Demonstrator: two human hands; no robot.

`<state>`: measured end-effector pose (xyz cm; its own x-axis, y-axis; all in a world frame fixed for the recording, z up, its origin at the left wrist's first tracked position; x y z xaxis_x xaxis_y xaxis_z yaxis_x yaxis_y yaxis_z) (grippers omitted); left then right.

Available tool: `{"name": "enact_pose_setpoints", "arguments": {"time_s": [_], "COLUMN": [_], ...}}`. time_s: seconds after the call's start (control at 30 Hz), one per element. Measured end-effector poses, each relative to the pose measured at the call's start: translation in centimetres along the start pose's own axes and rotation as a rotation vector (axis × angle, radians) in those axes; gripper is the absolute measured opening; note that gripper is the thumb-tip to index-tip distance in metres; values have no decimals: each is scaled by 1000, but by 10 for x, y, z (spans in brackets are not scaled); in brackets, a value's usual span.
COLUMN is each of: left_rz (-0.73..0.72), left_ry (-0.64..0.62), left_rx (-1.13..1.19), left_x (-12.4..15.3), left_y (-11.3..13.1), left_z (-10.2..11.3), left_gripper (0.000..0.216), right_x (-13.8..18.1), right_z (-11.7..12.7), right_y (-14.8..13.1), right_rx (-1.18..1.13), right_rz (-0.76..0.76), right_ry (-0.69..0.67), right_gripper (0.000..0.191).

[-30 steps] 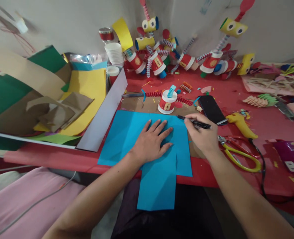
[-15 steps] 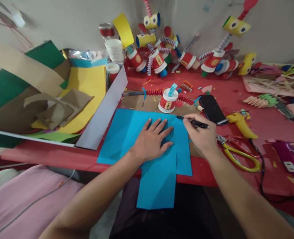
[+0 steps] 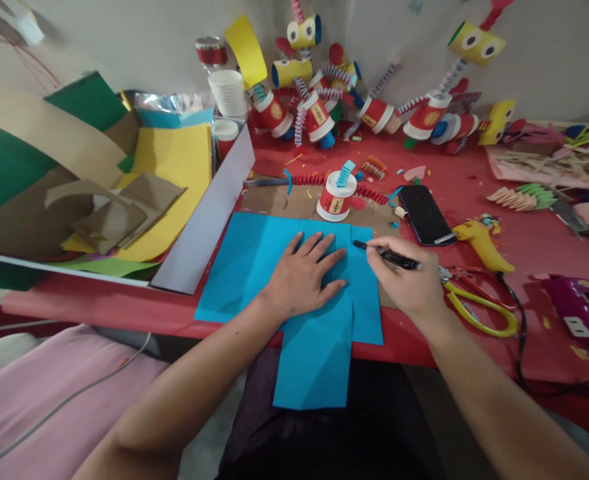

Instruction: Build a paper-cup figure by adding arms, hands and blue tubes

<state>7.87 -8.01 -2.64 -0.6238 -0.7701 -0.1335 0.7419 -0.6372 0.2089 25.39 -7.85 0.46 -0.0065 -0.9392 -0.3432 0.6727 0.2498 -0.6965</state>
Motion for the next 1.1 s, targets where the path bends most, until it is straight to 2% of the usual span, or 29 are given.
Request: {"name": "enact_pose_setpoints", "arguments": {"time_s": [0.4,0.8,1.0,1.1], "left_rz": [-3,-3,-38,-76], "left_ry": [19,18,57,38], "left_rx": [11,-19,-42,-82], "left_x": [0,0,0,-3], "left_y": [2,2,1,3], "left_z": [2,-1,1,3], "left_gripper": [59,60,59,59], "right_x": [33,64,83,88], "right_z": [13,20,22,23], "right_y": [-23,-36,-42,-44], "right_rx": [77,126,173,167], "right_rz": [155,167,201,209], "right_ry": [-63,-169,-164,-175], "right_gripper": [9,9,11,12]}}
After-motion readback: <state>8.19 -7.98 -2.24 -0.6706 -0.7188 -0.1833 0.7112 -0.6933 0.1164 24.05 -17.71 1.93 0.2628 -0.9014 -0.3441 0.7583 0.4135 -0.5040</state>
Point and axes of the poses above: each hand's wrist, its own x-axis away from the middle knuckle, its own z-axis out of the back of the hand, y = z × x, the point moved 4 cm from there along -x, towards the middle knuckle, and after that the axes turned 3 degrees about -z, right-handed, at the moved point
